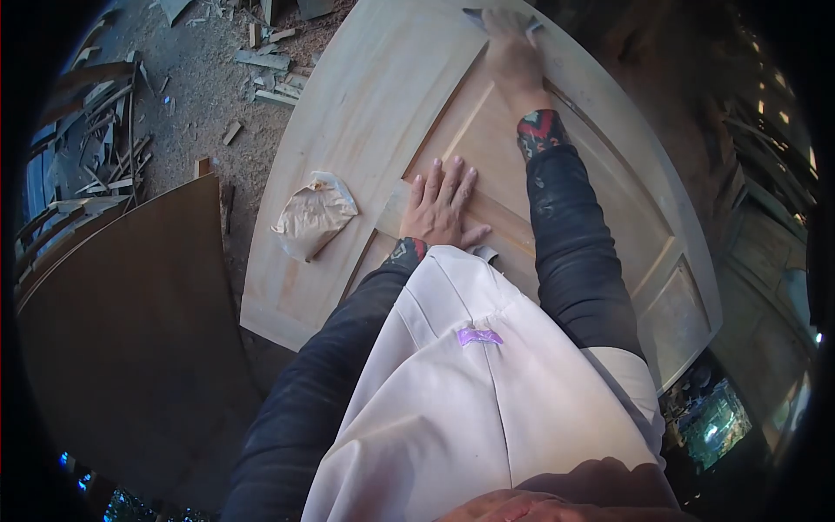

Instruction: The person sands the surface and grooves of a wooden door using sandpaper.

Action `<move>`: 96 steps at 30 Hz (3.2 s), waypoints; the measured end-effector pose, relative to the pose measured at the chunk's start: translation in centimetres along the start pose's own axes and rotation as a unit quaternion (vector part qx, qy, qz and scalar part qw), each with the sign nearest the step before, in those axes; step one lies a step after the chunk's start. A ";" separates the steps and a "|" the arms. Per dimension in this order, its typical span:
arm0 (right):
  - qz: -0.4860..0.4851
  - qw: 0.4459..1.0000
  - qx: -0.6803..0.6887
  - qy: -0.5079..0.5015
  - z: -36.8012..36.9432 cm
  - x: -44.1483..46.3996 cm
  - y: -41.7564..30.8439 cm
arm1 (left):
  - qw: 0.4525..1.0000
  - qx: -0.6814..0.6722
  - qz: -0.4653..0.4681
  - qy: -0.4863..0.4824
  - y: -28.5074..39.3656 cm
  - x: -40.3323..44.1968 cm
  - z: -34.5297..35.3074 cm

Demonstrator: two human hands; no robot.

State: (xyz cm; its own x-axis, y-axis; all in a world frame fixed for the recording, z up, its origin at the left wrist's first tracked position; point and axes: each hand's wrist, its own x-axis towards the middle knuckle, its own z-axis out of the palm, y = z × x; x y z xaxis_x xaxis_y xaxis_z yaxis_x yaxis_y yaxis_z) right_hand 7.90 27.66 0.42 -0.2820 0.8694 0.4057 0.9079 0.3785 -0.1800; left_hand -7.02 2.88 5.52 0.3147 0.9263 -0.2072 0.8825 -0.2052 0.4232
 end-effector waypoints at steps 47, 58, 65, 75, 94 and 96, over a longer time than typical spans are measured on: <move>-0.022 0.998 0.003 -0.058 4.1 5.5 -11.3 | 1.000 -0.016 0.006 -0.019 -0.2 0.1 -0.4; -0.045 0.998 0.037 -0.024 4.5 6.0 -12.4 | 0.999 -0.019 0.005 -0.043 -0.2 0.0 -0.2; -0.029 0.983 0.085 -0.157 7.9 10.9 -7.6 | 1.000 -0.009 0.012 -0.007 -0.3 -0.2 0.3; 0.003 0.992 0.056 -0.115 -0.8 -0.2 -0.5 | 0.999 -0.046 0.004 0.002 -0.3 0.1 -0.3; -0.063 0.994 0.082 -0.042 3.4 4.6 -3.9 | 0.999 -0.032 0.004 -0.012 -0.1 0.2 -0.4; -0.096 0.992 0.074 -0.042 6.7 9.9 -8.9 | 1.000 -0.008 0.006 -0.017 -0.1 0.2 -0.3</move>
State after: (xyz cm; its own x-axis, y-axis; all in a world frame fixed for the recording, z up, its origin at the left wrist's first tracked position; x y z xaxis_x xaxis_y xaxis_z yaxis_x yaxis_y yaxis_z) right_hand -5.07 35.01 0.01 -0.4761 0.7979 0.3698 0.7810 0.5769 -0.2392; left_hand -7.16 3.18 5.71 0.3374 0.9124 -0.2317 0.8727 -0.2108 0.4405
